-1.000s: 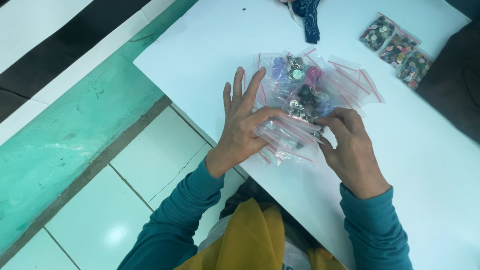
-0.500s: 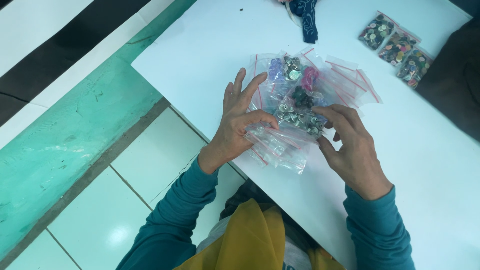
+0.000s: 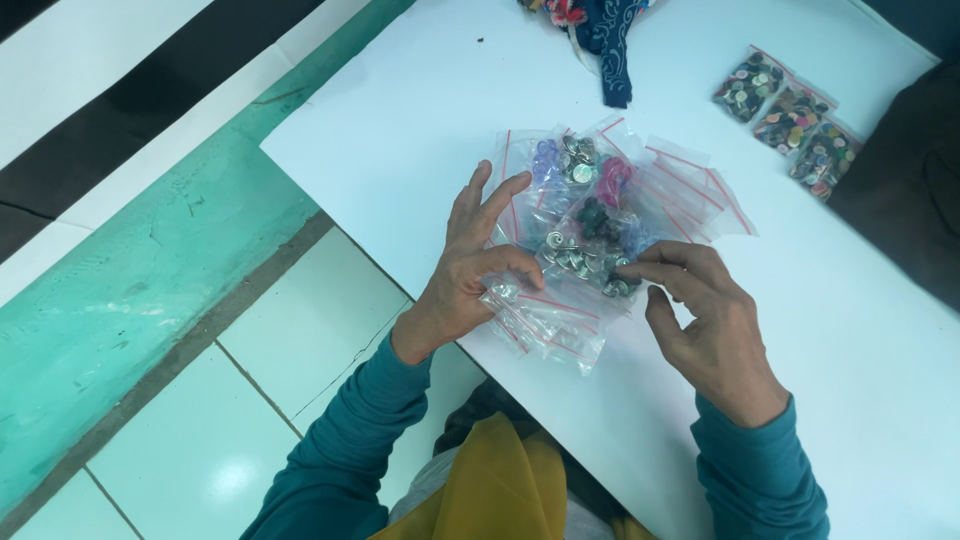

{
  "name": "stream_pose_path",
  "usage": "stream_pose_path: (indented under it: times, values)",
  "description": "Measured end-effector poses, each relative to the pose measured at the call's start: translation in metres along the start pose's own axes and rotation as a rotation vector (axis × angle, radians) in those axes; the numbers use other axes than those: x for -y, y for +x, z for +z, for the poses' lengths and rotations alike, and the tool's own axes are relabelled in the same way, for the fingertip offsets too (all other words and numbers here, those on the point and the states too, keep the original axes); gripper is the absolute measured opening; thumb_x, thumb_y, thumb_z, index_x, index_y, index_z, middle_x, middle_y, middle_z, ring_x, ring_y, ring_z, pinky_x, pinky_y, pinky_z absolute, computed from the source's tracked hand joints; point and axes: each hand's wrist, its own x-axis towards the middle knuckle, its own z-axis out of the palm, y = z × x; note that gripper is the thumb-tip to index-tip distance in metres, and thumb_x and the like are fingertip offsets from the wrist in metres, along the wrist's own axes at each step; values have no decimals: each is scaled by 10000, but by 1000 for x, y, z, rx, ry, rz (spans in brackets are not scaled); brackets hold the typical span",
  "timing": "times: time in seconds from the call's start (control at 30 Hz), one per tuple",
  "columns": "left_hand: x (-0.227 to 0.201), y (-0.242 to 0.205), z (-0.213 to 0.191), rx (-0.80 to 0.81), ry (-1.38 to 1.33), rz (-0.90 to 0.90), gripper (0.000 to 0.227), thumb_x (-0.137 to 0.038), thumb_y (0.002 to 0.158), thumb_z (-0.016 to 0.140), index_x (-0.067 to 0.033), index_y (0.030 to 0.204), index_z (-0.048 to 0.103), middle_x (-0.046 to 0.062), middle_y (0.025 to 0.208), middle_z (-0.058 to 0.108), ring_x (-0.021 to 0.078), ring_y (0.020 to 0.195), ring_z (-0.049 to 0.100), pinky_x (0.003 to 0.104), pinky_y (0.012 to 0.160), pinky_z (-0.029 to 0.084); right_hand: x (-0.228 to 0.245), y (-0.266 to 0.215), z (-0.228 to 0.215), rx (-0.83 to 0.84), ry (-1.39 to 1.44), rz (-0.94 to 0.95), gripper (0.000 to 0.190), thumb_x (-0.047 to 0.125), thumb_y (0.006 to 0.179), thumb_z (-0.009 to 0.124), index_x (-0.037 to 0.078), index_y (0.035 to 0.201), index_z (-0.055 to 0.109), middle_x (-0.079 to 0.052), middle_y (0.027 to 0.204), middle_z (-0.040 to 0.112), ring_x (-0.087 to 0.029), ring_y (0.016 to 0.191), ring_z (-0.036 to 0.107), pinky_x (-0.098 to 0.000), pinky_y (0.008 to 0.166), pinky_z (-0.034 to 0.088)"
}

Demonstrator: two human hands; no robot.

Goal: Sorting small decorative buttons from a container into plastic bags

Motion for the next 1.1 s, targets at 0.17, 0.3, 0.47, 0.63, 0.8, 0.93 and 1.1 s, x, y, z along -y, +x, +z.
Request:
stream_pose_path:
  times: [0.17, 0.3, 0.47, 0.63, 0.8, 0.93, 1.1]
  values:
    - [3, -1, 4, -26, 3, -14, 202, -457, 853, 821, -282, 920, 745, 116, 1667, 325, 482, 1589, 97, 751, 1227, 46, -17, 17, 6, 5, -314, -181, 306, -53, 851, 776, 139, 1081, 838, -103, 1131, 677, -280, 959, 599, -389, 786, 523]
    - [2, 0, 1, -6, 44, -14, 189, -438, 881, 822, -275, 936, 742, 119, 1661, 317, 484, 1582, 113, 768, 1225, 70, -16, 32, 18, 50, -552, -283, 254, 84, 893, 782, 251, 1076, 838, -42, 1253, 642, -252, 1019, 511, -372, 800, 430]
    - [-2, 2, 2, -29, 35, -13, 163, -429, 921, 789, -276, 953, 745, 126, 1661, 319, 488, 1585, 108, 759, 1233, 75, -35, 35, 24, -3, -488, -335, 198, 78, 857, 818, 199, 1013, 828, -60, 1237, 660, -275, 1026, 507, -390, 795, 402]
    - [2, -3, 2, -5, 63, 30, 90, -239, 971, 811, -267, 988, 726, 122, 1683, 285, 448, 1642, 69, 686, 1337, 155, -45, 40, -5, 12, -369, -360, 96, 150, 962, 832, 101, 997, 757, -114, 1254, 698, -321, 1038, 536, -465, 854, 381]
    - [3, -3, 2, -4, 59, 18, 74, -237, 959, 802, -267, 973, 736, 144, 1680, 285, 458, 1636, 63, 683, 1330, 148, -37, 36, -30, -158, -275, -280, 172, -37, 1017, 839, -25, 995, 669, -211, 1191, 769, -365, 1099, 631, -507, 963, 387]
    - [0, -2, 1, 4, 77, 15, 84, -229, 953, 816, -267, 968, 743, 130, 1688, 272, 457, 1638, 65, 698, 1321, 141, -18, 26, -23, -223, -271, -289, 114, -42, 1011, 849, -73, 1003, 739, -245, 1068, 694, -424, 1126, 618, -515, 976, 395]
    - [-2, 2, 5, 7, 102, 45, 100, -163, 1001, 762, -244, 1016, 705, 138, 1676, 290, 474, 1630, 79, 707, 1319, 186, -11, 14, -5, 206, 47, -319, 147, 59, 989, 640, 28, 1124, 688, -156, 1248, 719, -332, 1202, 677, -439, 1043, 536]
